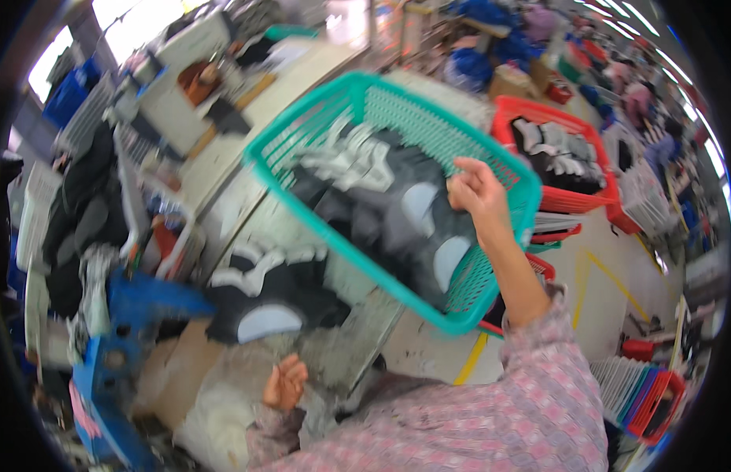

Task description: The person repeatedly picks black and white fabric pieces from a green basket, aligns them under a blue industrial sewing machine, sews along the edges, and places the finished pieces back into the basket. The cycle repeats continuously throughout the clip.

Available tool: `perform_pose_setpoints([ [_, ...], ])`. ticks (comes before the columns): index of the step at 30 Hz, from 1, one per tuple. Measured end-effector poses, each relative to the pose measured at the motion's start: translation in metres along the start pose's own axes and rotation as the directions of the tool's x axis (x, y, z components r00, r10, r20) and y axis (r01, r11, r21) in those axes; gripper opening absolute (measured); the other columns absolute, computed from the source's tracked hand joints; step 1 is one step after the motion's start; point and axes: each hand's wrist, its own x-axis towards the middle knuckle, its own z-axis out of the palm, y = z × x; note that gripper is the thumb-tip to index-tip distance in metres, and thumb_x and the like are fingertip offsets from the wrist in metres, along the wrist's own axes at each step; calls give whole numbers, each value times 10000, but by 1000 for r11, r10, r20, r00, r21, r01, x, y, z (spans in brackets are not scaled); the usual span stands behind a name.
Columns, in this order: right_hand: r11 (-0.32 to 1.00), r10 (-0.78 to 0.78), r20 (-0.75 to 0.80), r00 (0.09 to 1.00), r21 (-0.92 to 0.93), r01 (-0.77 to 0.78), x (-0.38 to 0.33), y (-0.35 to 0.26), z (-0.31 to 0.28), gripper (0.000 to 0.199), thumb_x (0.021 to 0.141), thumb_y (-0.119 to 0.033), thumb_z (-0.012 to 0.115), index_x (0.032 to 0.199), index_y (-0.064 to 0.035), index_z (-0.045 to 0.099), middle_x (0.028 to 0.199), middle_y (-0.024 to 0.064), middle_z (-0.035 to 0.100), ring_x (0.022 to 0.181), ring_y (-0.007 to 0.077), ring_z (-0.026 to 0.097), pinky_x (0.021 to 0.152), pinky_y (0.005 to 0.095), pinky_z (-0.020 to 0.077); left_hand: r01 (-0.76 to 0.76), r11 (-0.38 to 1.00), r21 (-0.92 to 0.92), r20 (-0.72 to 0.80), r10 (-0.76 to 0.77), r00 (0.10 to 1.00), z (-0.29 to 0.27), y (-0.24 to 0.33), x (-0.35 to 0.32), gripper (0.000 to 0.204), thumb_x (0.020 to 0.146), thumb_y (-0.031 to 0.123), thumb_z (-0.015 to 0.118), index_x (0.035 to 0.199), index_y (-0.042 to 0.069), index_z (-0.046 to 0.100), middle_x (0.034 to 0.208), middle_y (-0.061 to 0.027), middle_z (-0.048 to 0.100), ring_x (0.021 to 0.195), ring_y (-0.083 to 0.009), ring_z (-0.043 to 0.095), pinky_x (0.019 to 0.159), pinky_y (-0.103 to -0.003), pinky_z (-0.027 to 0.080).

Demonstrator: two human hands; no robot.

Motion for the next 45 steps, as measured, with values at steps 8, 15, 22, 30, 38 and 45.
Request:
perform_pose_setpoints([
  [8, 922, 283, 362, 888, -359, -147, -159, 128, 196, 404, 692, -56, 603, 1066, 15, 467, 1079, 129, 485, 979, 233, 473, 834, 327, 379, -353, 693, 629, -646, 718, 258, -127, 52, -26, 442, 777, 178, 537, 1196, 118, 410, 1250, -92, 366, 1173, -230, 308, 943, -373, 265],
  [15, 760, -63, 368, 927, -585, 284, -147, 177, 248, 334, 616, -57, 659, 904, -41, 491, 858, 101, 504, 833, 285, 472, 723, 351, 390, -432, 660, 615, -598, 747, 290, -136, 88, 39, 652, 729, 125, 572, 1285, 102, 231, 1237, -43, 359, 1147, -175, 311, 906, -408, 237],
  [22, 922, -63, 364, 929, -335, 193, -191, 151, 234, 246, 629, 30, 630, 794, -28, 457, 683, 50, 406, 554, 152, 405, 510, 246, 351, -568, 752, 334, -827, 523, 207, -119, 96, 32, 537, 704, 68, 573, 1187, 121, 344, 1064, -105, 450, 947, -222, 440, 788, -366, 397],
  [30, 912, 392, 455, 799, -80, -402, -194, 41, 145, 222, 634, 10, 631, 663, -90, 435, 593, -71, 382, 518, 9, 342, 486, 150, 282, -494, 806, 325, -248, 577, 778, -32, 1, -108, 360, 785, 61, 484, 1138, 67, 414, 1071, -94, 521, 944, -227, 533, 721, -381, 490],
  [38, 969, 172, 646, 743, -247, -9, -332, 42, 209, 117, 754, -72, 542, 843, -1, 568, 770, 32, 572, 711, 64, 506, 604, 206, 400, -381, 818, 430, -474, 564, 676, -7, -71, -349, 343, 819, 50, 423, 1148, -40, 389, 1006, -212, 537, 809, -344, 584, 612, -316, 546],
  [45, 318, 702, 703, -116, -455, -832, -455, 29, 224, 251, 808, -200, 546, 966, -7, 524, 885, 93, 570, 778, 154, 555, 657, 270, 460, -539, 716, 444, -439, 698, 565, -41, -113, -409, 265, 839, 51, 442, 1087, -41, 469, 986, -178, 556, 858, -326, 573, 677, -327, 527],
])
